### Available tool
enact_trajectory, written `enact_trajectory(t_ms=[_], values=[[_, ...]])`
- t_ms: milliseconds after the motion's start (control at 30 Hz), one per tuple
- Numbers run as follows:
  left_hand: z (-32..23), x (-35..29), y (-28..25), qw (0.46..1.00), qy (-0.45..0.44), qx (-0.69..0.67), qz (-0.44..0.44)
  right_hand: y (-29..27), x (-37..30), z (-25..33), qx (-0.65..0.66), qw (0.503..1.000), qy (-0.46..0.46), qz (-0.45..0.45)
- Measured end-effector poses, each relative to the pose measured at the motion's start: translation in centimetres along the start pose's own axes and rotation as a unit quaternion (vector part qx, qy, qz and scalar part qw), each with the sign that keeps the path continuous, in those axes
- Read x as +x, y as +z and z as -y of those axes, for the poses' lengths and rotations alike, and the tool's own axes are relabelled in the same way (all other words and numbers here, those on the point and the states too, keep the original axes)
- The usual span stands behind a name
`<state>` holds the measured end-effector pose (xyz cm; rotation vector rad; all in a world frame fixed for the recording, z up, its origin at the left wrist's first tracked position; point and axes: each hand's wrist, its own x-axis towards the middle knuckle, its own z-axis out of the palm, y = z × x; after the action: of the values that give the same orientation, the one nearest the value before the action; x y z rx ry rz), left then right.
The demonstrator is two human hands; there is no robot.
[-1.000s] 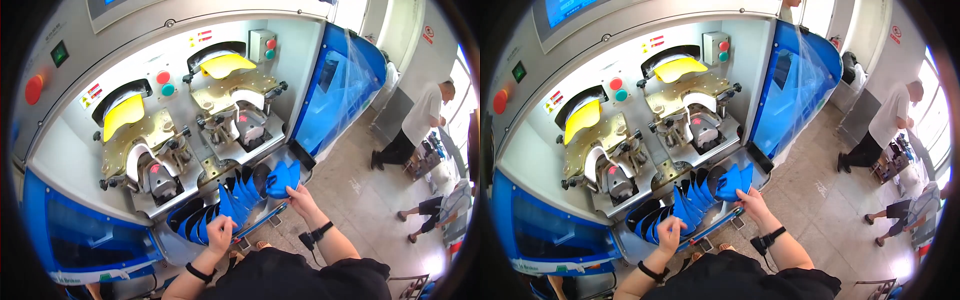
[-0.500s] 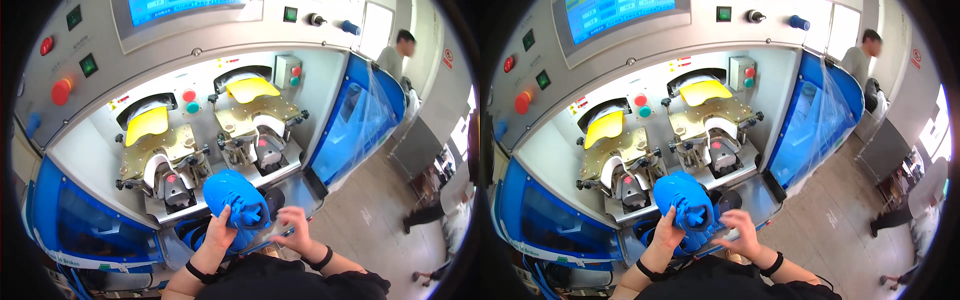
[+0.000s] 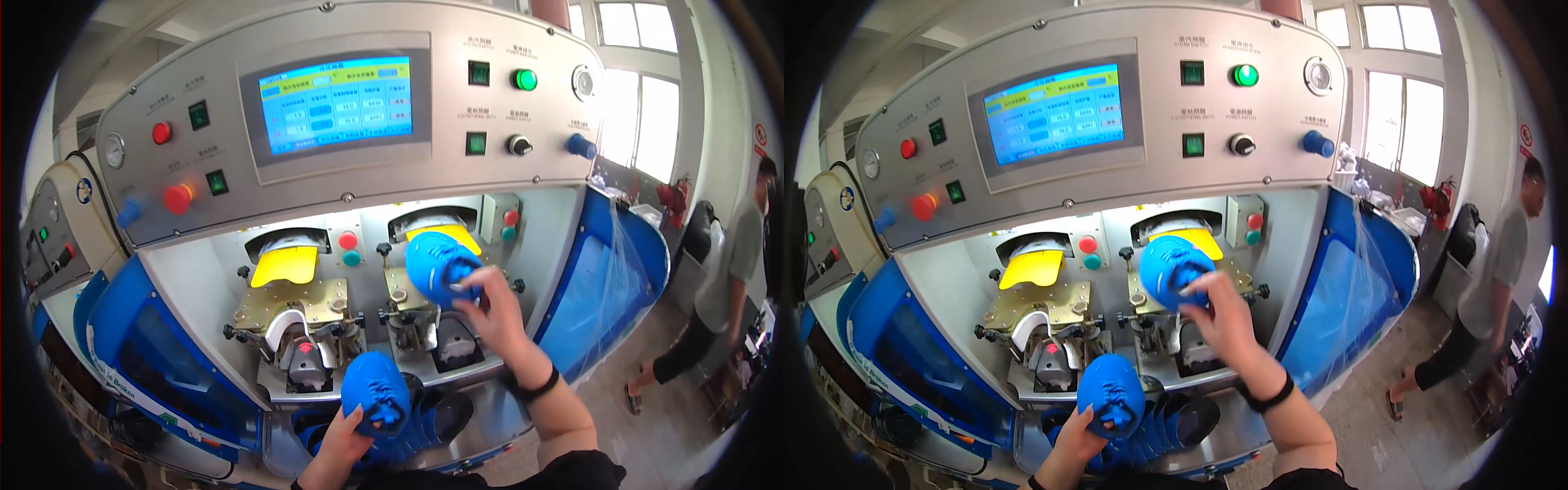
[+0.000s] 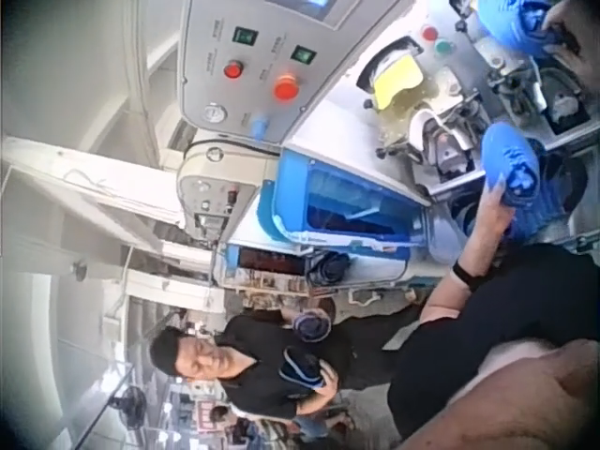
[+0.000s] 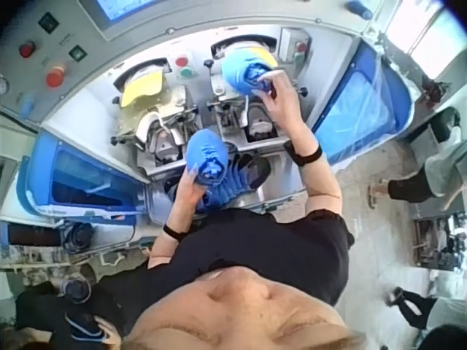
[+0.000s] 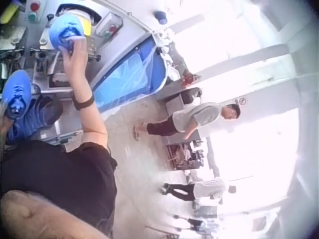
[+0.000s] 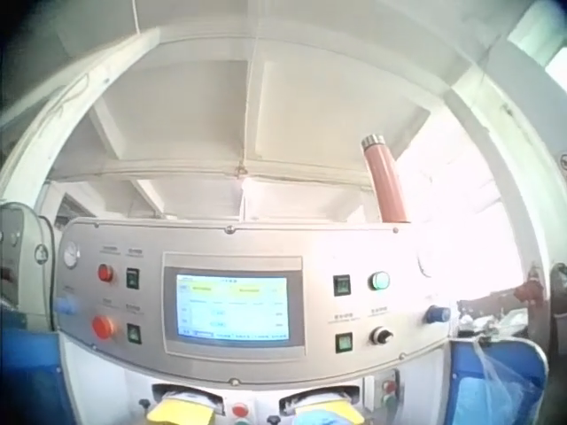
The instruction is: Operating a shoe lasting machine to shape and attach shoe uppers.
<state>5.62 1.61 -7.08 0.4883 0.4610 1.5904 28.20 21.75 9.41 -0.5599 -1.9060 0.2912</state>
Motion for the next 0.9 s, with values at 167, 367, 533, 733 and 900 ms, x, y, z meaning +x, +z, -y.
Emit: enact_trajectory(t_ms=[167, 367, 533, 733, 900], values=[[-0.5, -2.6, 0.6, 0.992, 0.033, 0.065, -0.100, 3.4, 8.7, -10.9, -0.057, 0.997, -0.037, -0.037], [-0.3, -7.0, -2.8, 0.976, 0.100, 0.102, -0.167, 6.7, 7.9, -15.4, -0.099, 0.964, 0.053, -0.240], [-0.1, -8.6, -4.2, 0.975, 0.119, 0.127, -0.139, 5.1, 4.0, -21.3, -0.212, 0.934, 0.166, -0.234], [-1.6, -5.4, 1.5, 0.989, 0.090, 0.109, -0.038, 3.5, 2.5, -20.1, -0.214, 0.948, 0.203, -0.121], [-3.7, -2.6, 4.4, 0.984, 0.158, 0.088, 0.000, 5.2, -2.4, -2.2, 0.021, 0.977, -0.182, -0.107]])
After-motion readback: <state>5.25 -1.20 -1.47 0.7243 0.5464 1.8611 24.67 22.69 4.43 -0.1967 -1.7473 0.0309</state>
